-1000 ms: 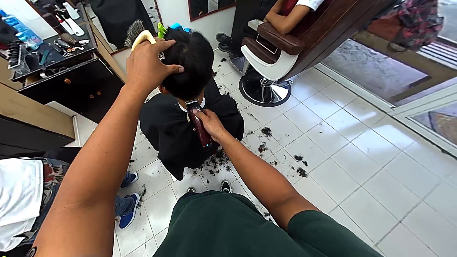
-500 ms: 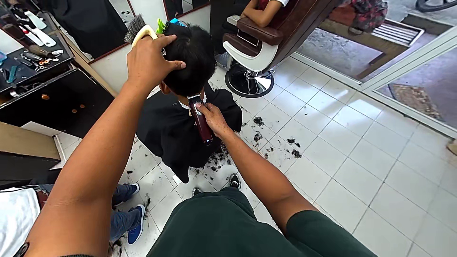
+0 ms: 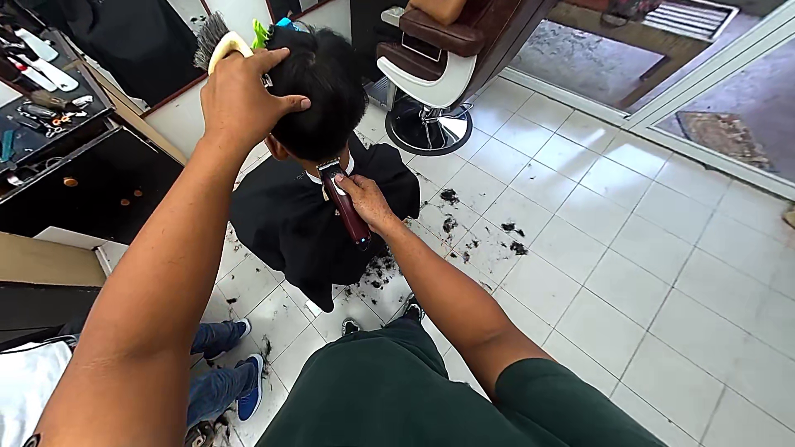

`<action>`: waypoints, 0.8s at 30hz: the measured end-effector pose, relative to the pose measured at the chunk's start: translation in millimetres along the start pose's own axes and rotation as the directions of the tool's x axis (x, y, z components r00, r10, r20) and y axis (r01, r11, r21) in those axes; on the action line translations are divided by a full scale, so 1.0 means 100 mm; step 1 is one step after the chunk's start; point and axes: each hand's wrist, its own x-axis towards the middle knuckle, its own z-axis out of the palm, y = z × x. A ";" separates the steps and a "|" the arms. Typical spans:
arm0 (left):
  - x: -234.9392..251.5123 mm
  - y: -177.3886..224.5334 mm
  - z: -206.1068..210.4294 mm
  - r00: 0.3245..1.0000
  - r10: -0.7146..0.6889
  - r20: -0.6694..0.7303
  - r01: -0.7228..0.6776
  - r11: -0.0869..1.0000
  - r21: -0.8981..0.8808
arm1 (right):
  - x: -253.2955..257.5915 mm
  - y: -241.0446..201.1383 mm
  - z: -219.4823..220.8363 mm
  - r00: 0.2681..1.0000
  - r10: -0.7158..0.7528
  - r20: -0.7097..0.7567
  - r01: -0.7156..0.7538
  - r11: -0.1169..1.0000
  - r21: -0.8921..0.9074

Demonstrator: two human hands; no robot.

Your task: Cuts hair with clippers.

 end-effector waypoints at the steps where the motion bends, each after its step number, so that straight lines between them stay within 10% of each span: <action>1: 0.00 0.00 0.00 1.000 -0.006 0.002 0.006 1.000 -0.003 | 0.00 -0.01 0.00 1.000 0.011 0.000 -0.011 1.000 -0.007; 24: 0.06 -0.07 0.03 1.000 -0.006 -0.005 0.006 1.000 -0.019 | 0.12 -0.03 -0.27 0.996 -0.021 0.091 0.026 0.998 -0.057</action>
